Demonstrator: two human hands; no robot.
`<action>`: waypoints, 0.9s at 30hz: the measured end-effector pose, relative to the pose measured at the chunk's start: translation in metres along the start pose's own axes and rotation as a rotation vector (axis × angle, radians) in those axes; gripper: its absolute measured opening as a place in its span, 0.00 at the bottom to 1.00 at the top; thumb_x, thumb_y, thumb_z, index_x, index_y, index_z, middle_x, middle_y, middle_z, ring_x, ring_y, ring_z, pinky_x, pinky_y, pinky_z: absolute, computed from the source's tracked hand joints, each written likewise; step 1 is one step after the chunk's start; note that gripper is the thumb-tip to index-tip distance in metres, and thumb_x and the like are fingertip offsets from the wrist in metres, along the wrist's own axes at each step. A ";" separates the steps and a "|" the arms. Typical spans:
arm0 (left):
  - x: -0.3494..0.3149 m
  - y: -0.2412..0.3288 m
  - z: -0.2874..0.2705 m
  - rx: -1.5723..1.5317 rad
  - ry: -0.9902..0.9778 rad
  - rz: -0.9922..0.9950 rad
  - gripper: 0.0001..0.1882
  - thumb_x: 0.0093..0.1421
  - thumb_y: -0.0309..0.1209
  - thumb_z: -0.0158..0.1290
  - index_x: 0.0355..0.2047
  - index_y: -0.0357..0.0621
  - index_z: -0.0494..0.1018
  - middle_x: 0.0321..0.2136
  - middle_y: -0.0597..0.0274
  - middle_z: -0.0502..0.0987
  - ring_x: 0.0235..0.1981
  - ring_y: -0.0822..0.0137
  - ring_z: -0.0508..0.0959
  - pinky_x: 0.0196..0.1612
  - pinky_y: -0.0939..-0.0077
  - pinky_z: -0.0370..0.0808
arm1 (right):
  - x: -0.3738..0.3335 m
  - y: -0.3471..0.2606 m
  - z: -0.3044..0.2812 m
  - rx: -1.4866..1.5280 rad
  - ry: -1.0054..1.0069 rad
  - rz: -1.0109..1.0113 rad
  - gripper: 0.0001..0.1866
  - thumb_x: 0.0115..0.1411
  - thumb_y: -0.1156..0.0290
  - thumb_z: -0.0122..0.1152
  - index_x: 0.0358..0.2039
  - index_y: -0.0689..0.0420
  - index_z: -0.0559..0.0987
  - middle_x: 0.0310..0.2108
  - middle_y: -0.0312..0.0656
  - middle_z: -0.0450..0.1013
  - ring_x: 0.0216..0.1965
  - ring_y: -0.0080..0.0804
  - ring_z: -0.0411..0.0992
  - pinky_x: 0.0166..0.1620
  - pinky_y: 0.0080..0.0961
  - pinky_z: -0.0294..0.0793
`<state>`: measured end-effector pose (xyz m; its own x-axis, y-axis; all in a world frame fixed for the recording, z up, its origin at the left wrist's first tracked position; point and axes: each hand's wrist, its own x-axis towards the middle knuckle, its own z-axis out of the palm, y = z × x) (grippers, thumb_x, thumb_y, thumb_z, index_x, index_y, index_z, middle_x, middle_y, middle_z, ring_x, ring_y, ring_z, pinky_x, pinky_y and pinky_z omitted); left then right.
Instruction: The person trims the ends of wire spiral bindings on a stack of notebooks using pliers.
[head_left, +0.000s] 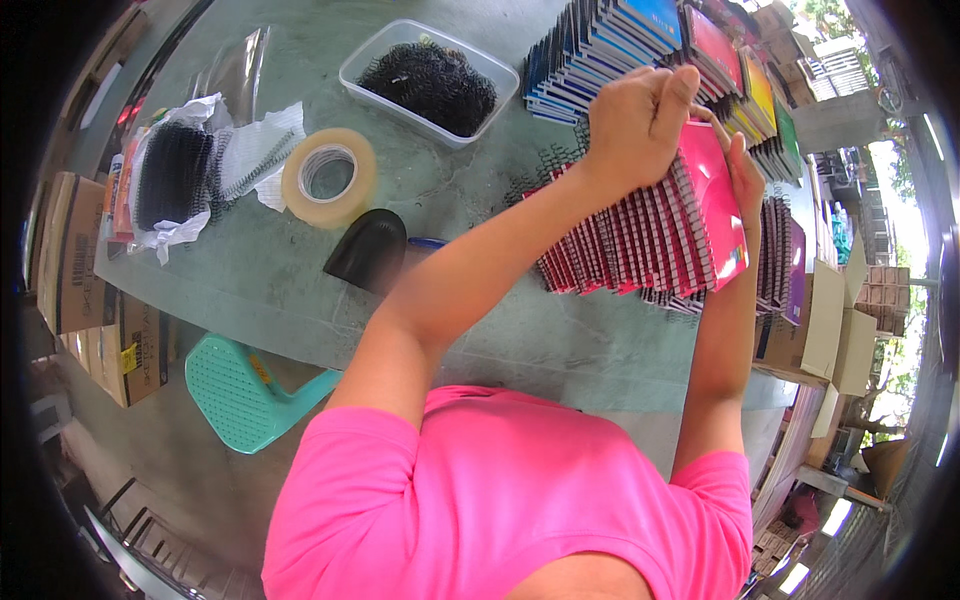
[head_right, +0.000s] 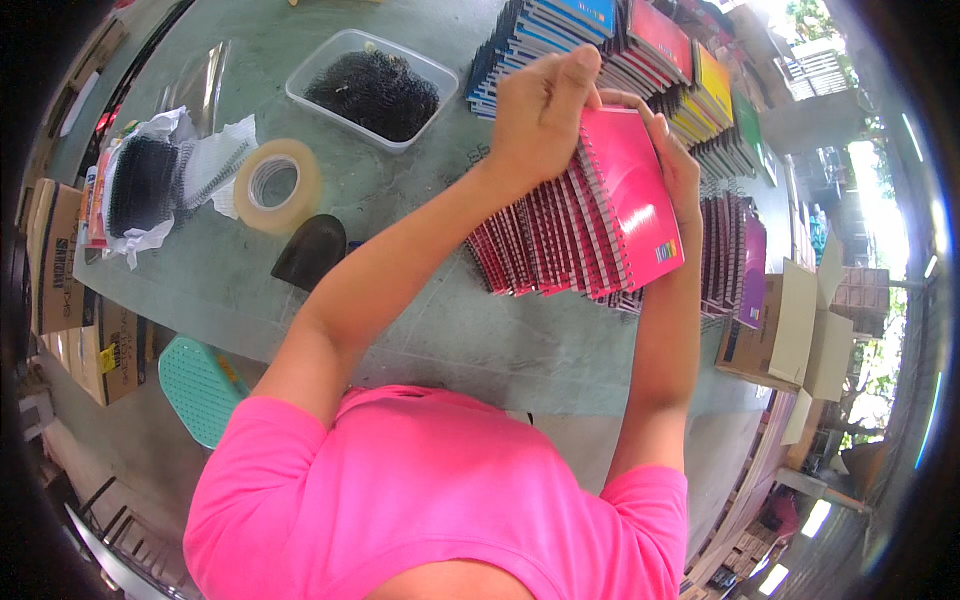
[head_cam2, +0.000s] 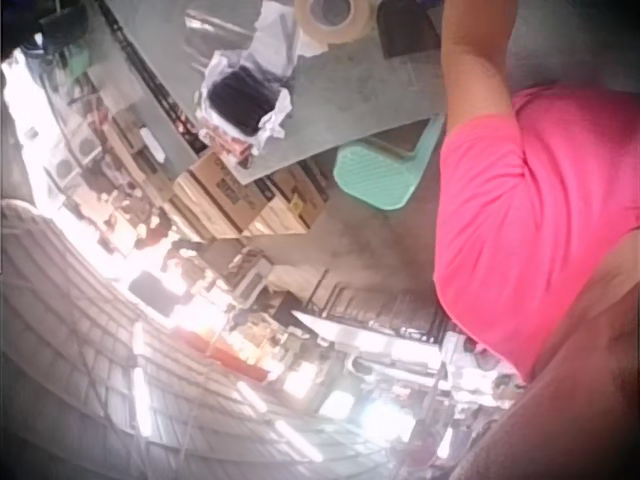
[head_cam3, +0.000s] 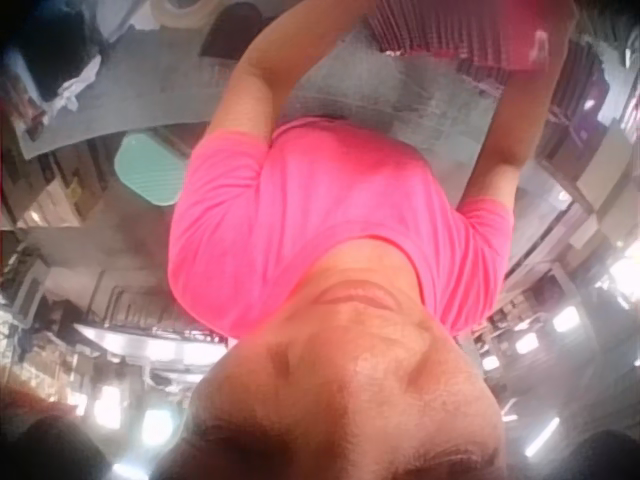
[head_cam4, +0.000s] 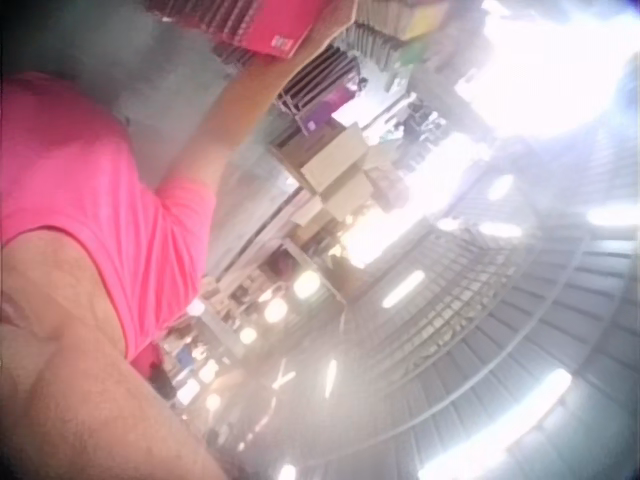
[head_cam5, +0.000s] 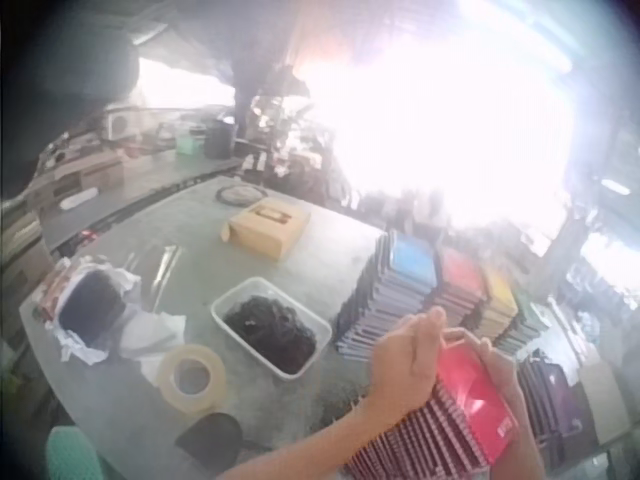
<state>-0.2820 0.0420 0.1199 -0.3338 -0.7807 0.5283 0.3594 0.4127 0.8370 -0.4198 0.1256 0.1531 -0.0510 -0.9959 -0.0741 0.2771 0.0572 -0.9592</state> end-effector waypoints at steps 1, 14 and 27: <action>0.000 0.001 0.004 0.039 0.010 0.014 0.24 0.64 0.49 0.37 0.36 0.40 0.73 0.28 0.48 0.74 0.32 0.49 0.73 0.38 0.63 0.70 | -0.002 -0.002 -0.007 -0.081 -0.004 -0.012 0.37 0.60 0.46 0.43 0.56 0.67 0.59 0.51 0.50 0.66 0.49 0.33 0.68 0.52 0.27 0.68; -0.151 -0.091 -0.074 0.079 -0.029 -0.671 0.16 0.62 0.40 0.49 0.26 0.38 0.70 0.22 0.65 0.71 0.22 0.79 0.70 0.21 0.81 0.65 | -0.034 0.053 -0.077 0.203 0.448 0.313 0.42 0.59 0.40 0.41 0.59 0.66 0.56 0.53 0.51 0.65 0.51 0.40 0.67 0.55 0.35 0.66; -0.156 -0.099 -0.081 -0.059 -0.389 -0.678 0.22 0.49 0.44 0.62 0.24 0.37 0.68 0.20 0.60 0.72 0.21 0.71 0.73 0.25 0.75 0.70 | -0.113 0.086 -0.073 0.258 0.583 0.254 0.43 0.58 0.38 0.41 0.59 0.66 0.57 0.52 0.51 0.65 0.52 0.41 0.67 0.56 0.36 0.64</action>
<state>-0.1951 0.0851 -0.0567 -0.7744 -0.6283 -0.0745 0.0096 -0.1294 0.9915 -0.4605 0.2480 0.0595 -0.4423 -0.7494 -0.4927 0.5649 0.1939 -0.8021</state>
